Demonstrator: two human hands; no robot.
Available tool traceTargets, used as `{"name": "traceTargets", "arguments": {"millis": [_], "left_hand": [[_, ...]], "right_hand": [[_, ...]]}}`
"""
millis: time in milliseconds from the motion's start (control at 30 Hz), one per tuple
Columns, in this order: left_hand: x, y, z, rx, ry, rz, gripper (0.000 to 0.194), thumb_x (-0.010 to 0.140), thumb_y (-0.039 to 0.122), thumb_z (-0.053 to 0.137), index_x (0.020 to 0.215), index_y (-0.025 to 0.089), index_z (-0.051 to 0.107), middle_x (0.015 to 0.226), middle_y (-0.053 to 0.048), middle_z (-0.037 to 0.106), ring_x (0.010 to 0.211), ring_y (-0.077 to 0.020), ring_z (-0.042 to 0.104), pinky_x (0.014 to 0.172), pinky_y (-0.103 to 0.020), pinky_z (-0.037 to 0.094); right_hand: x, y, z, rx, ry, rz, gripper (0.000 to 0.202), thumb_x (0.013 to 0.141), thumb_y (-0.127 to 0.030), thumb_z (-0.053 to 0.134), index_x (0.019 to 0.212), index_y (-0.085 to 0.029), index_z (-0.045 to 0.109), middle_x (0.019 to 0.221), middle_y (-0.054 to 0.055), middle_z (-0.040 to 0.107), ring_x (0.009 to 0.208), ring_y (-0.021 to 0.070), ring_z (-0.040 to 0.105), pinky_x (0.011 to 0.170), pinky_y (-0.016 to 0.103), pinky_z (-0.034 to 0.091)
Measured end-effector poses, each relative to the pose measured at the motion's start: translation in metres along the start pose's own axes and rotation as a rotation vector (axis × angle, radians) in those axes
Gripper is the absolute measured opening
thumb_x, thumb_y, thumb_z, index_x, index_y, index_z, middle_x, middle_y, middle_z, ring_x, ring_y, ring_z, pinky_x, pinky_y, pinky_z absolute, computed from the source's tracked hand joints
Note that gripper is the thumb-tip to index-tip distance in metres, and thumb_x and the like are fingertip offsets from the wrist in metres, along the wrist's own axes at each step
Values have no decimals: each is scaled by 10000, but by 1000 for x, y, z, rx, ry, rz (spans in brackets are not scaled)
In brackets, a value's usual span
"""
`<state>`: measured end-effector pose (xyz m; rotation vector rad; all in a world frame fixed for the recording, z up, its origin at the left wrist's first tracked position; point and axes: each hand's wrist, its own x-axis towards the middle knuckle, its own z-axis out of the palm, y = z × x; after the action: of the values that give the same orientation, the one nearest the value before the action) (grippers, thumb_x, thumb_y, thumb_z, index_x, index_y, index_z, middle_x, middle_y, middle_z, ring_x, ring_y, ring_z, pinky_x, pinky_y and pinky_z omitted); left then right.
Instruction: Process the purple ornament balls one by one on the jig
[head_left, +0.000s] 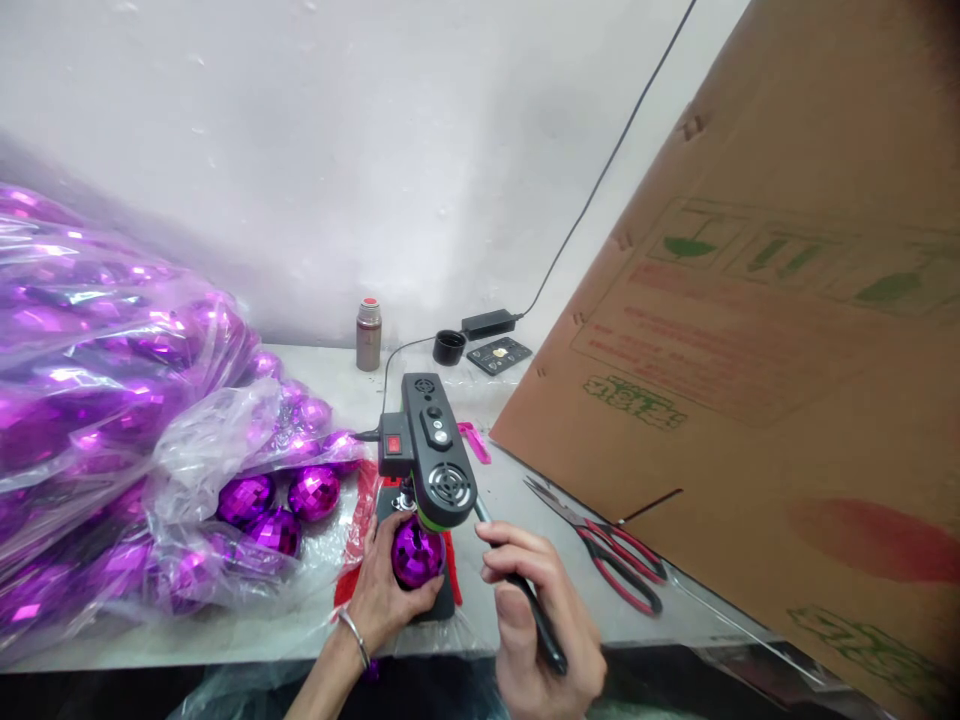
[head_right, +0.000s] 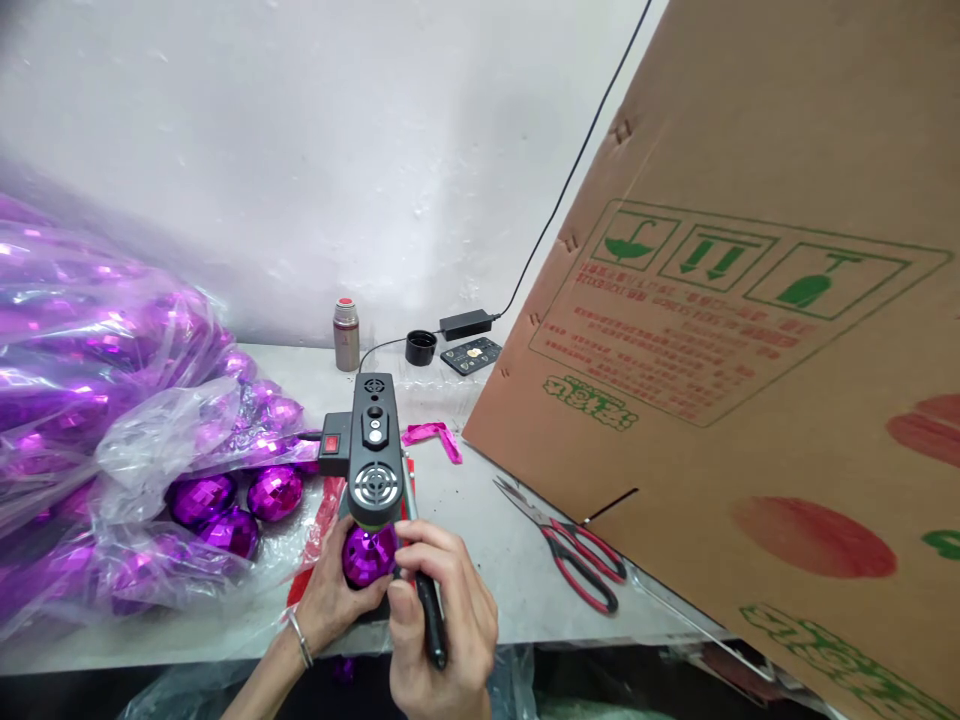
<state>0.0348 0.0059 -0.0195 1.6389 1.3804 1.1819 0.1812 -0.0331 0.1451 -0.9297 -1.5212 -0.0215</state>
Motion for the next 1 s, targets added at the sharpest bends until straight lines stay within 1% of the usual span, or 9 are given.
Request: {"name": "traceTargets", "arguments": {"millis": [67, 133, 200, 267, 400, 533, 633, 800, 1000], "left_hand": [[0, 2, -1, 8, 0, -4, 743, 675, 368, 842, 1356, 203, 597, 1320, -157, 730, 1249, -400, 717, 1128, -680, 543], [0, 4, -1, 28, 7, -5, 738, 664, 367, 839, 1344, 202, 604, 1305, -152, 740, 1249, -406, 718, 1156, -711, 508], [1, 6, -1, 50, 13, -16, 729, 658, 368, 837, 1331, 201, 613, 1297, -153, 747, 1257, -416, 712, 1172, -741, 477], [1, 8, -2, 65, 10, -32, 725, 650, 365, 835, 1323, 201, 622, 1292, -153, 751, 1264, -422, 708, 1174, -745, 472], [2, 10, -2, 85, -4, -39, 725, 636, 368, 834, 1314, 205, 638, 1288, -142, 756, 1279, -422, 703, 1221, -748, 424], [2, 8, -2, 84, -7, -47, 736, 631, 360, 836, 1321, 203, 634, 1294, -144, 753, 1284, -425, 697, 1237, -761, 392], [2, 6, 0, 75, 0, -29, 746, 624, 356, 852, 1321, 204, 633, 1298, -152, 749, 1267, -433, 702, 1224, -772, 398], [1, 3, 3, 73, 32, -17, 758, 615, 340, 872, 1323, 216, 630, 1293, -141, 753, 1259, -426, 704, 1221, -755, 415], [1, 2, 3, 73, 22, -16, 763, 629, 360, 881, 1330, 216, 618, 1290, -131, 753, 1241, -404, 717, 1204, -723, 463]], "right_hand": [[0, 0, 2, 24, 22, -13, 247, 1122, -261, 499, 920, -194, 626, 831, 29, 702, 842, 158, 756, 749, 258, 607], [-3, 0, 4, 46, 30, -20, 259, 1103, -178, 483, 872, -201, 598, 760, 6, 649, 783, 150, 721, 704, 255, 586], [-9, 1, 8, 60, 41, -13, 278, 1069, -95, 467, 836, -204, 572, 742, 0, 622, 742, 143, 687, 670, 255, 562], [-16, 4, 11, 73, 63, 4, 294, 1046, -56, 455, 813, -204, 557, 753, 4, 617, 711, 133, 661, 633, 247, 538], [-28, 8, 16, 110, 97, 61, 312, 1051, -83, 445, 784, -203, 554, 770, 8, 623, 665, 120, 634, 560, 227, 494], [-32, 10, 19, 145, 124, 77, 318, 1055, -113, 458, 768, -201, 565, 766, 16, 638, 626, 123, 615, 535, 236, 480], [-34, 10, 22, 158, 147, 113, 321, 1056, -127, 471, 762, -201, 575, 766, 16, 641, 608, 118, 597, 521, 236, 465], [-37, 9, 26, 192, 199, 146, 330, 1056, -130, 472, 751, -204, 571, 753, 9, 626, 589, 114, 576, 508, 234, 460], [-42, 14, 26, 226, 187, 142, 321, 1046, -116, 474, 758, -202, 587, 762, 12, 637, 605, 124, 593, 517, 246, 474]]}}
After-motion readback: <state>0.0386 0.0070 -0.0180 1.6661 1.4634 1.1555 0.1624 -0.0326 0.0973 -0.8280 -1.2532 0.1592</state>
